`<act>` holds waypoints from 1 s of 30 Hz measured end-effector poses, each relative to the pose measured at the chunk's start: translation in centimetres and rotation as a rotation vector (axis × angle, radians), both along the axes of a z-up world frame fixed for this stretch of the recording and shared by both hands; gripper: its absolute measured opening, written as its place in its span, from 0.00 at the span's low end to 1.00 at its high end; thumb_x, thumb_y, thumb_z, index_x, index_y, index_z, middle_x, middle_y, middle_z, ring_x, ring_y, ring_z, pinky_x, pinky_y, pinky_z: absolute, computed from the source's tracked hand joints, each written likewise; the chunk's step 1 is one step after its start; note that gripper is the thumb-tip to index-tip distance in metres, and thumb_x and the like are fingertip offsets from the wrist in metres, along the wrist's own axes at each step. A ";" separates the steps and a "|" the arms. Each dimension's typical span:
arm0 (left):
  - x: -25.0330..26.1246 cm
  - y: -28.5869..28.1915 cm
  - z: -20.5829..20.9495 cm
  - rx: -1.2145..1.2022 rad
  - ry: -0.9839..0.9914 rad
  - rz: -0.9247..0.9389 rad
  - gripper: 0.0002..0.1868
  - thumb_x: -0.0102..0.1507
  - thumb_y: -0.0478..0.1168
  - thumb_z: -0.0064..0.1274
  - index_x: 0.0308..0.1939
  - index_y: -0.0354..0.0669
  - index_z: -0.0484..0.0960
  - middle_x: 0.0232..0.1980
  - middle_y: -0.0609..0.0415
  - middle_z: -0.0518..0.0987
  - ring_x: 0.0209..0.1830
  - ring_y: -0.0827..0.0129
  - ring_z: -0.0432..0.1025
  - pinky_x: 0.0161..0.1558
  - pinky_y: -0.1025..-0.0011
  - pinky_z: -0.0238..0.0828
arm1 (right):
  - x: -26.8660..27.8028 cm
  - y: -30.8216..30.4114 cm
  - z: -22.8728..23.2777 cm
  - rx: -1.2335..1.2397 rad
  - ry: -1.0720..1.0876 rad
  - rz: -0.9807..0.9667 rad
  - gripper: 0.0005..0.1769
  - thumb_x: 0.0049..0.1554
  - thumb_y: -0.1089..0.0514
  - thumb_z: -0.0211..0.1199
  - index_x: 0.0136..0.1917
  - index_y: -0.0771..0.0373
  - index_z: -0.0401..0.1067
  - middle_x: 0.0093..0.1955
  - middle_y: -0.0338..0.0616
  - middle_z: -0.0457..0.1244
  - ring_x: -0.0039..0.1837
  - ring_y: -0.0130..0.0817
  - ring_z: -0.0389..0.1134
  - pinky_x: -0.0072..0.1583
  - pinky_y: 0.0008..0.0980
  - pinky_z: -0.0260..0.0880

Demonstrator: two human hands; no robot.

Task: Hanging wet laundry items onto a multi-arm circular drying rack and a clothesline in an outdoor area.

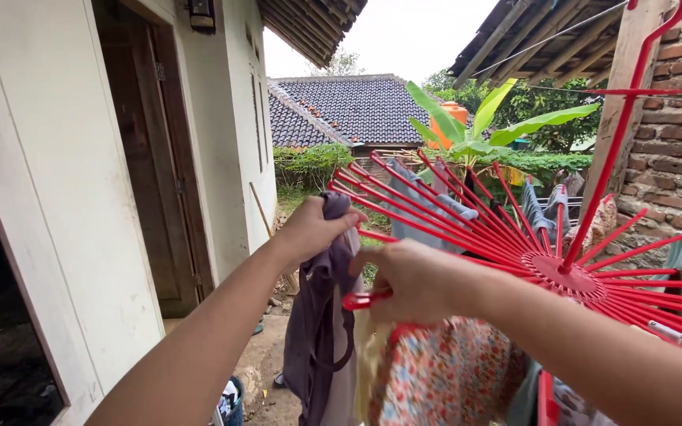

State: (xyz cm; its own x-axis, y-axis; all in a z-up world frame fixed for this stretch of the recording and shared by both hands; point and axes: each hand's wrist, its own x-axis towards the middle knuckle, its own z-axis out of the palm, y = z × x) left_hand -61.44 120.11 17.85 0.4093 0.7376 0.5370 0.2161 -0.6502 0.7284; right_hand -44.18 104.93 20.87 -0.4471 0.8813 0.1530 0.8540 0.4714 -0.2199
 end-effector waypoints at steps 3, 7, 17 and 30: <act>0.2 -1.8 -0.3 0.000 0.066 -0.011 0.11 0.64 0.43 0.57 0.47 0.45 0.89 0.30 0.62 0.82 0.28 0.80 0.70 0.34 0.73 0.71 | 2.9 0.3 -2.8 0.160 -0.274 0.117 0.30 0.46 0.59 0.67 0.63 0.52 0.76 0.46 0.45 0.72 0.50 0.39 0.74 0.54 0.38 0.71; 1.2 -4.2 -1.4 0.014 0.109 -0.003 0.11 0.64 0.43 0.57 0.47 0.47 0.90 0.30 0.63 0.82 0.28 0.80 0.70 0.34 0.74 0.71 | 5.4 -1.1 -2.2 0.479 -0.335 0.336 0.32 0.36 0.67 0.63 0.58 0.60 0.72 0.55 0.44 0.69 0.54 0.42 0.71 0.54 0.35 0.72; 3.9 -7.9 -0.3 0.005 0.151 0.006 0.11 0.63 0.43 0.56 0.45 0.47 0.90 0.32 0.59 0.84 0.28 0.77 0.73 0.36 0.72 0.73 | 3.4 -6.0 -0.1 0.018 -0.461 -0.084 0.17 0.42 0.52 0.76 0.47 0.52 0.80 0.42 0.40 0.69 0.49 0.42 0.71 0.51 0.45 0.71; 6.4 -10.0 -2.1 0.029 0.212 0.025 0.11 0.61 0.42 0.55 0.42 0.46 0.90 0.32 0.52 0.86 0.32 0.69 0.81 0.40 0.68 0.78 | 4.8 -7.7 0.5 0.043 -0.466 -0.229 0.34 0.43 0.31 0.75 0.51 0.55 0.73 0.44 0.44 0.67 0.51 0.46 0.70 0.52 0.48 0.70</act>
State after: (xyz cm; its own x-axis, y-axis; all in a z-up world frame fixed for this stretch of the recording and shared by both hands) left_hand -55.03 110.13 15.70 0.4971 0.7346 0.4619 0.3784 -0.6625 0.6464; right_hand -39.41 97.26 21.38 -0.2724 0.9619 0.0220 0.9392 0.2608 0.2232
